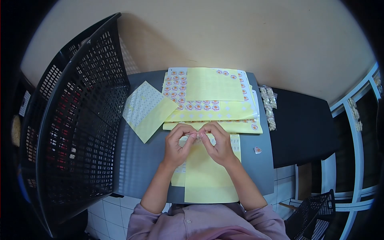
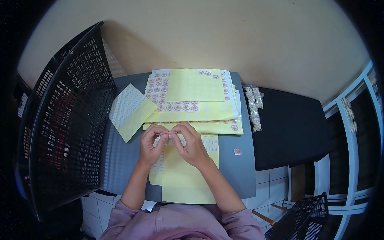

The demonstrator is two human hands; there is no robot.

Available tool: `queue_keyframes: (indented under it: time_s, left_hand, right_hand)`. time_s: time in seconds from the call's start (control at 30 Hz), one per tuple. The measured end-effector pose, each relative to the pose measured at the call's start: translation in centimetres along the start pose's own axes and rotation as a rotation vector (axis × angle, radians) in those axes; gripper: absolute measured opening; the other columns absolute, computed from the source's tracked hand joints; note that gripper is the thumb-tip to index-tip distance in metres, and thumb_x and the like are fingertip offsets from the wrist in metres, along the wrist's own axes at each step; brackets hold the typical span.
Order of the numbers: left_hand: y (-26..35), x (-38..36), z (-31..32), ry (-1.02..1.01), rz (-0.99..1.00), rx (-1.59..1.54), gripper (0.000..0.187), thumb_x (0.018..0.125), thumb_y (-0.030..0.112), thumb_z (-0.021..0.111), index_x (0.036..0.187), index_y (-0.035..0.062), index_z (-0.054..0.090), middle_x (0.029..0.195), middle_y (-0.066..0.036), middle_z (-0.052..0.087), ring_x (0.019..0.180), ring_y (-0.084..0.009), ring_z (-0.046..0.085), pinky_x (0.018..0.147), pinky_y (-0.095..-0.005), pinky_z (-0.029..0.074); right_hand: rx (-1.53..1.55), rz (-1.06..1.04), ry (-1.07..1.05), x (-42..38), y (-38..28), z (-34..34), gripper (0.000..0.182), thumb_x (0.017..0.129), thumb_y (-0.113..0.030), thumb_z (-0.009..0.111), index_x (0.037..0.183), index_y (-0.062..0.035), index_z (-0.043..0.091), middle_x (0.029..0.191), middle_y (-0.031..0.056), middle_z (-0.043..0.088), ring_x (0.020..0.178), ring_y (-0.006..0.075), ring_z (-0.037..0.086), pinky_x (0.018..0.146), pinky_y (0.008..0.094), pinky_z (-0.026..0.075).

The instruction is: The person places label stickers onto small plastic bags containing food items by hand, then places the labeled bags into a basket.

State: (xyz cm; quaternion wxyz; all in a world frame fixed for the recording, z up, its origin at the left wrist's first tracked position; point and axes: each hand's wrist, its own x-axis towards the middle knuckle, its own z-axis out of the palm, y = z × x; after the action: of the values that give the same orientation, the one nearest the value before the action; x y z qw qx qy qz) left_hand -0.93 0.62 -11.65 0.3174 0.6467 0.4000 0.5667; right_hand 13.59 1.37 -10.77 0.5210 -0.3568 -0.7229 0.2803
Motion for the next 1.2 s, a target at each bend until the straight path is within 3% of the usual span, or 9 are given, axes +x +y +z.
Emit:
queue_keyframes:
  time_s: [0.1, 0.17, 0.37, 0.8, 0.87, 0.97, 1.2]
  left_hand:
    - [0.4, 0.1, -0.1, -0.01, 0.026, 0.079, 0.005, 0.075, -0.004, 0.058, 0.08, -0.0021, 0.056, 0.077, -0.009, 0.057, 0.072, -0.0171, 0.057, 0.063, -0.0258, 0.045]
    - [0.6, 0.3, -0.2, -0.035, 0.057, 0.154, 0.006, 0.074, -0.003, 0.059, 0.08, -0.002, 0.057, 0.077, -0.01, 0.058, 0.072, -0.018, 0.057, 0.064, -0.0264, 0.045]
    - [0.5, 0.4, -0.4, -0.091, -0.015, 0.124, 0.008, 0.073, -0.001, 0.061, 0.079, -0.0022, 0.057, 0.079, -0.01, 0.059, 0.072, -0.0178, 0.057, 0.066, -0.0269, 0.045]
    - [1.2, 0.4, -0.9, -0.114, 0.056, 0.241, 0.005, 0.075, -0.002, 0.058, 0.08, -0.0024, 0.057, 0.078, -0.009, 0.058, 0.07, -0.0149, 0.057, 0.065, -0.0244, 0.046]
    - [1.5, 0.4, -0.7, -0.038, 0.007, 0.155, 0.004, 0.076, -0.002, 0.058, 0.08, -0.0031, 0.056, 0.078, -0.011, 0.058, 0.069, -0.0172, 0.057, 0.064, -0.0267, 0.046]
    - [0.9, 0.2, -0.5, 0.0, -0.052, 0.004, 0.004, 0.077, -0.001, 0.058, 0.08, -0.0028, 0.056, 0.076, -0.011, 0.057, 0.068, -0.0158, 0.057, 0.064, -0.026, 0.046]
    - [0.7, 0.1, -0.5, 0.027, -0.005, 0.135, 0.004, 0.077, 0.001, 0.059, 0.076, -0.0018, 0.056, 0.07, -0.008, 0.056, 0.064, -0.0139, 0.054, 0.06, -0.0255, 0.043]
  right_hand:
    - [-0.07, -0.059, -0.009, 0.0, 0.4, -0.2, 0.006, 0.079, 0.001, 0.056, 0.083, 0.0023, 0.053, 0.079, 0.0116, 0.055, 0.071, 0.0212, 0.054, 0.065, 0.0285, 0.043]
    - [-0.112, -0.054, -0.059, 0.0, 0.5, -0.2, 0.008, 0.076, 0.0, 0.057, 0.082, 0.0002, 0.052, 0.08, 0.0108, 0.053, 0.072, 0.0266, 0.052, 0.066, 0.0335, 0.042]
    - [-0.262, -0.108, -0.069, -0.1, 0.0, 0.2, 0.008, 0.075, 0.001, 0.055, 0.081, -0.0011, 0.049, 0.078, 0.0102, 0.051, 0.069, 0.0277, 0.05, 0.063, 0.0359, 0.04]
    - [-0.369, -0.223, -0.064, 0.2, 0.0, 0.0, 0.012, 0.074, -0.003, 0.06, 0.083, -0.0011, 0.053, 0.082, 0.0098, 0.054, 0.078, 0.0269, 0.054, 0.069, 0.0331, 0.042]
    - [-0.085, -0.038, 0.016, 0.3, -0.3, 0.4, 0.015, 0.076, -0.004, 0.061, 0.089, 0.0008, 0.056, 0.082, 0.0106, 0.057, 0.079, 0.0242, 0.057, 0.07, 0.0312, 0.046]
    - [0.165, 0.129, -0.028, -0.1, 0.1, 0.6, 0.016, 0.078, -0.006, 0.062, 0.091, 0.0025, 0.059, 0.083, 0.0112, 0.06, 0.077, 0.0193, 0.061, 0.07, 0.0286, 0.048]
    - [0.358, 0.284, -0.002, -0.4, 0.3, 1.1, 0.013, 0.077, -0.006, 0.064, 0.087, 0.0019, 0.06, 0.08, 0.0091, 0.062, 0.073, 0.0134, 0.061, 0.069, 0.0266, 0.049]
